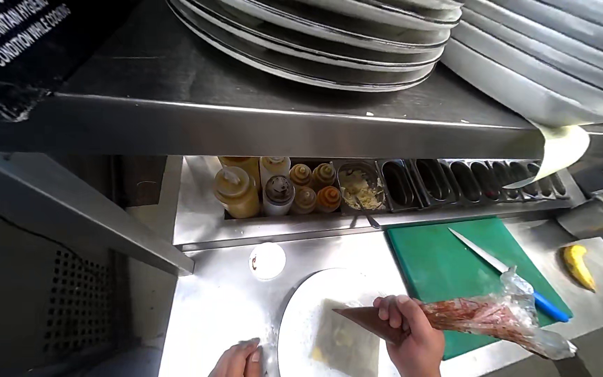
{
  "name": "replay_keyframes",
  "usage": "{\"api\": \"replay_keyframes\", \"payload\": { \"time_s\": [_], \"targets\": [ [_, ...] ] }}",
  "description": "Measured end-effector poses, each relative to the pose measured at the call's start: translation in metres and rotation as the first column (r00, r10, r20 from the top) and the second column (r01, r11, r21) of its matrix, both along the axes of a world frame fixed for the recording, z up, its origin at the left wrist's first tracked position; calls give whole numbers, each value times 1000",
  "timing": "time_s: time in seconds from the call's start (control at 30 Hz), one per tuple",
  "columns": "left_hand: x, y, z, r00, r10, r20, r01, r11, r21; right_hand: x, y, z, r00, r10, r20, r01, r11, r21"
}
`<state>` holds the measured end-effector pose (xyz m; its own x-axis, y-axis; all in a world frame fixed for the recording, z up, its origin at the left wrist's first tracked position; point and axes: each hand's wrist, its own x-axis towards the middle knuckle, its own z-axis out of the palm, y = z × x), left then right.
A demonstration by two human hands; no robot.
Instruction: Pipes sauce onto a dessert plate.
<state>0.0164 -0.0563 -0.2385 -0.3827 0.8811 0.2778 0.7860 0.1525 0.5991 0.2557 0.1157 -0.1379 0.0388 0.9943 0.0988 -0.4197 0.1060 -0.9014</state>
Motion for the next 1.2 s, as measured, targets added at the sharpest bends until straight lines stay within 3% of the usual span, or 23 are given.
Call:
{"api": "replay_keyframes", "payload": {
  "time_s": [1.2],
  "targets": [
    [-1, 0, -2, 1000, 0, -6, 0, 1000, 17, -10, 7, 4, 1000, -18, -2, 18, 1000, -8]
  ]
}}
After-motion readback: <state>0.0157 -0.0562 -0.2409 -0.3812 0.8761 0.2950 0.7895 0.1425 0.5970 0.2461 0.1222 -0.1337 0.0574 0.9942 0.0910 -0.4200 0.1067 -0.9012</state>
